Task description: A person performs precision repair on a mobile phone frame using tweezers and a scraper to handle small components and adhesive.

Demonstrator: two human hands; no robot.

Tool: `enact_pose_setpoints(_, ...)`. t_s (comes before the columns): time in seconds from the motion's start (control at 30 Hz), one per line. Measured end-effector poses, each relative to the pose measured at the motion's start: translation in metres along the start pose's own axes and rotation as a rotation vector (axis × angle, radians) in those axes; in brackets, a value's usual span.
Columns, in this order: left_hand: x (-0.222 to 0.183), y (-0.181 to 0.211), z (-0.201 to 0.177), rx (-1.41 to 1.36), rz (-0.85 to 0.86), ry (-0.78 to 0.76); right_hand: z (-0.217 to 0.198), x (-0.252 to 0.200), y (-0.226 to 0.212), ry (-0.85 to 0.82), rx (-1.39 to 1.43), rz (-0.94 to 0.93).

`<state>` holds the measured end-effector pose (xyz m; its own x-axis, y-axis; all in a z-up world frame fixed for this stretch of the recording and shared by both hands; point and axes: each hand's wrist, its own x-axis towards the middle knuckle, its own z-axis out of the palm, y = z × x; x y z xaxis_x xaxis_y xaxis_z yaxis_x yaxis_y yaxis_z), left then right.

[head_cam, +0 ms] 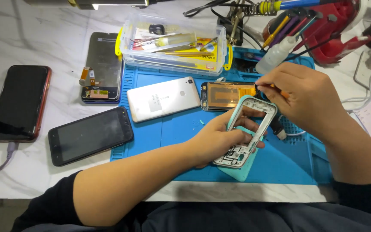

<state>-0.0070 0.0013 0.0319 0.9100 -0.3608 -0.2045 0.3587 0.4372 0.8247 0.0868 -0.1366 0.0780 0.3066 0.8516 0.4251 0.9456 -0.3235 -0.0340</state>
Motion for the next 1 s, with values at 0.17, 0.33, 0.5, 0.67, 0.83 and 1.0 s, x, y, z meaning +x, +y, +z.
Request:
enact_pose_setpoints(0.17, 0.002, -0.004, -0.003, -0.304, 0.190, 0.143, 0.006, 0.064, -0.006, -0.056, -0.155, -0.180)
enact_pose_setpoints(0.33, 0.005, -0.006, -0.006, -0.301, 0.295, 0.260, 0.056, 0.120, 0.008, -0.228, -0.180, -0.233)
enact_pose_setpoints(0.5, 0.005, 0.001, -0.008, -0.401, 0.256, 0.333, 0.089, 0.149, 0.003, -0.443, -0.408, -0.247)
enact_pose_setpoints(0.67, 0.004, 0.001, -0.009, -0.331, 0.262, 0.346, 0.106, 0.162, 0.000, -0.509, -0.536, -0.224)
enact_pose_setpoints(0.83, 0.004, 0.002, -0.009, -0.368, 0.269, 0.317, 0.102, 0.154, 0.006, -0.410, -0.543, -0.185)
enact_pose_setpoints(1.0, 0.007, -0.001, -0.012, -0.464, 0.236, 0.259, 0.081, 0.134, 0.017, -0.126, -0.577, -0.142)
